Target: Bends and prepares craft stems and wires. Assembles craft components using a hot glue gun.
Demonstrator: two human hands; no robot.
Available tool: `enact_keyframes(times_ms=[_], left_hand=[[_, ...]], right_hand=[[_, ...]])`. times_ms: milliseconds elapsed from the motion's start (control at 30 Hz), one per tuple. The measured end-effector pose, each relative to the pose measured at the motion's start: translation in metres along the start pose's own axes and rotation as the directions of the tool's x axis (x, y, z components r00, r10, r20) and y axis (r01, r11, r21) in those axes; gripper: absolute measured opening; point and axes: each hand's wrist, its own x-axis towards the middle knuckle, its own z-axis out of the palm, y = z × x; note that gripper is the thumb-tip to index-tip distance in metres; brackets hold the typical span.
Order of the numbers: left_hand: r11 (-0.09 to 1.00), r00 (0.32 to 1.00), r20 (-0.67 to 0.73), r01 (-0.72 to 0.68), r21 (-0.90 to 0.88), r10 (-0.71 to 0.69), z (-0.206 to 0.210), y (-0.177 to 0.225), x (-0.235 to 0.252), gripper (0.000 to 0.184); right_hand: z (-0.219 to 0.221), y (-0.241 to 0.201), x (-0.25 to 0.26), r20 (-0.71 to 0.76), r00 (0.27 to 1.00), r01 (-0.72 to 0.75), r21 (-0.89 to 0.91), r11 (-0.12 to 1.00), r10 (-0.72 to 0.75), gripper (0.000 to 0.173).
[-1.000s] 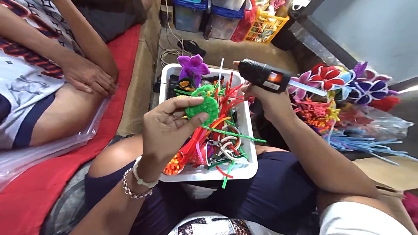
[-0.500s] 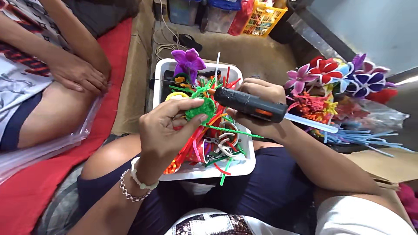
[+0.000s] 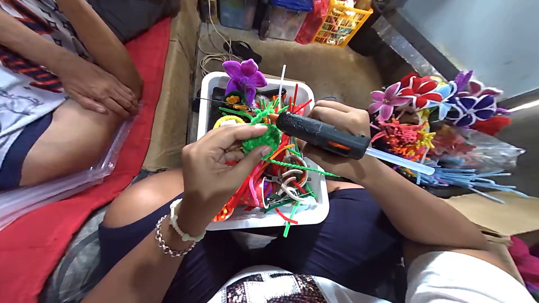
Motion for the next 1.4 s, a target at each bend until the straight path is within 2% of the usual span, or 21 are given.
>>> enact_keyframes(times_ms=[1400], left_hand=[[0.998,0.998,-0.010,-0.055,-0.021,0.055,-0.0024,0.0014,0.0011,0.030]], right_hand=[[0.0029,0.0065,-0.0019,-0.036,0.998,0.043,-0.062,0.997,-0.045,0.015]])
